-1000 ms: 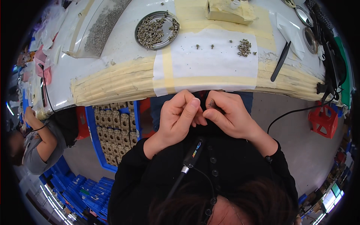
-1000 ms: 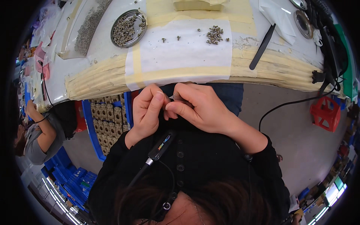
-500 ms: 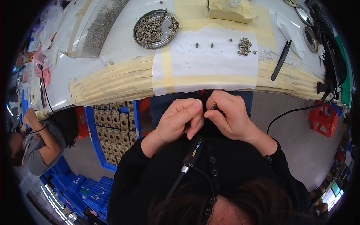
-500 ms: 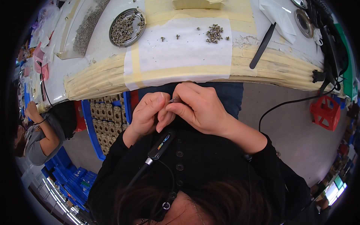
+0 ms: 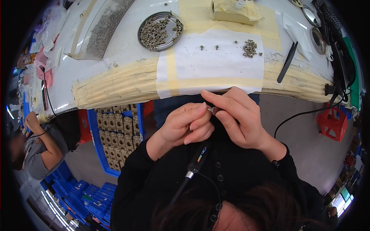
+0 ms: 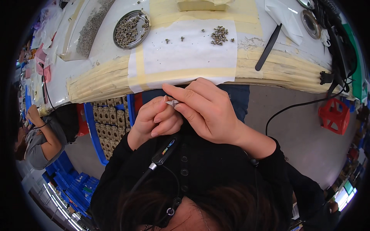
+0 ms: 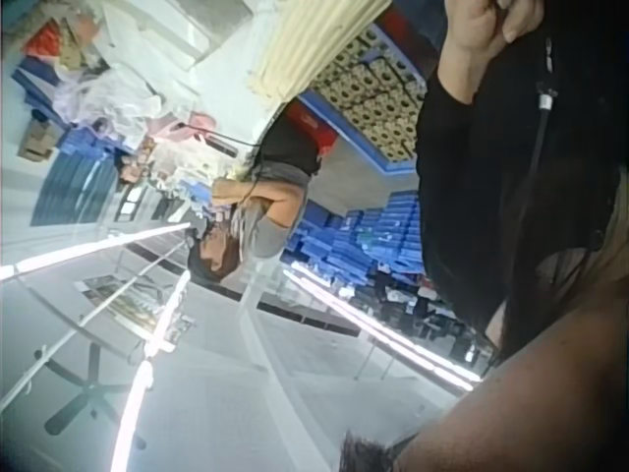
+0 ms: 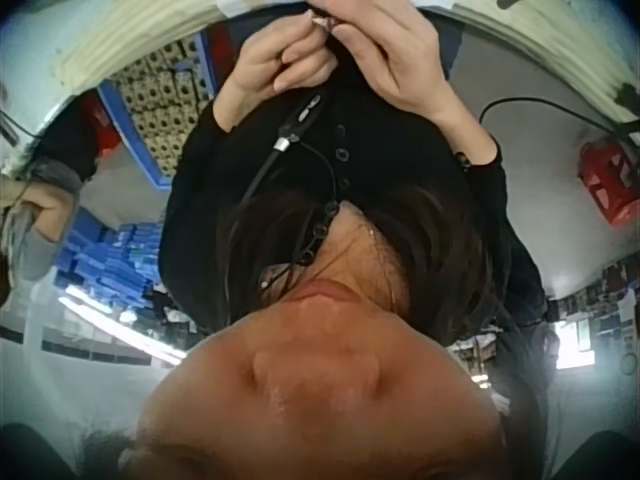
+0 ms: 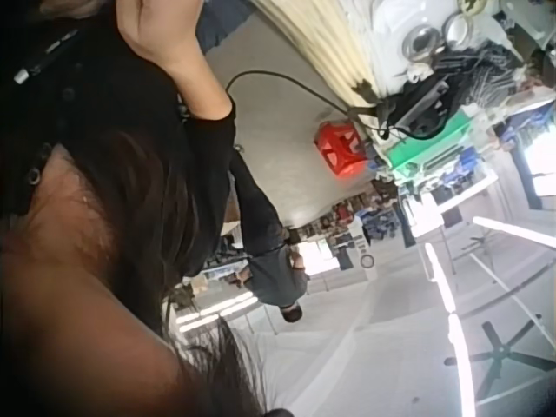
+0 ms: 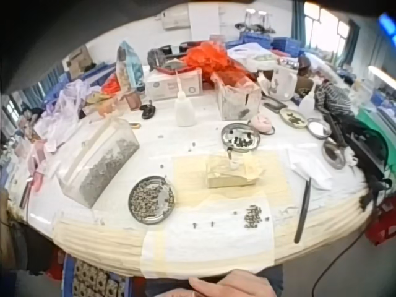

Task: Assembling small metal components using tweezers and hands at a workbench.

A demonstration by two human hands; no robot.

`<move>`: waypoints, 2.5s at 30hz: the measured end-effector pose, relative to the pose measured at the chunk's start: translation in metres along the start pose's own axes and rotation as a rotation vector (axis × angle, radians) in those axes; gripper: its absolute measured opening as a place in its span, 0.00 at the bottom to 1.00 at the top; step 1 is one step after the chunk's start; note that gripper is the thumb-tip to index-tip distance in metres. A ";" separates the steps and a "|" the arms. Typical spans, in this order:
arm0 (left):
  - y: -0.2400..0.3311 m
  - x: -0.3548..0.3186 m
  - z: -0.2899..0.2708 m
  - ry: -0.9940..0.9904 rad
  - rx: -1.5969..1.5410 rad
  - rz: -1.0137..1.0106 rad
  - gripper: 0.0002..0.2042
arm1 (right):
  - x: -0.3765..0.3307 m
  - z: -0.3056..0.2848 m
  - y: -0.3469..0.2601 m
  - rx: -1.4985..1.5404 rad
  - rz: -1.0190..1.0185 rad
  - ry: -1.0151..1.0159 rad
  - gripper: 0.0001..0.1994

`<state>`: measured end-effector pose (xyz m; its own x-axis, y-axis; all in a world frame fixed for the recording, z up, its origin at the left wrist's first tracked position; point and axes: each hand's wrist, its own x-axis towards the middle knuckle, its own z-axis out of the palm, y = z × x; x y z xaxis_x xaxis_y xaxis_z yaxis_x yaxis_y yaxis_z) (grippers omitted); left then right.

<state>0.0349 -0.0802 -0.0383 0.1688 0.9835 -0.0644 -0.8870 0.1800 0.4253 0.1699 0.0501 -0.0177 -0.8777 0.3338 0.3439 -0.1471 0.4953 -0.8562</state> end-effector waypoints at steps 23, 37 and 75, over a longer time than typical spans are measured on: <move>0.002 -0.001 -0.001 -0.023 -0.064 -0.055 0.22 | 0.004 -0.008 -0.003 -0.124 -0.018 -0.074 0.21; -0.004 -0.002 -0.007 -0.074 -0.145 -0.067 0.22 | 0.004 -0.006 -0.002 -0.160 -0.038 -0.059 0.19; -0.002 0.003 -0.008 -0.094 -0.126 -0.067 0.22 | 0.007 -0.011 -0.002 -0.079 -0.012 -0.068 0.20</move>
<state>0.0338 -0.0774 -0.0467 0.2632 0.9647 -0.0014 -0.9184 0.2510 0.3060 0.1689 0.0601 -0.0094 -0.9053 0.2734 0.3250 -0.1241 0.5616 -0.8181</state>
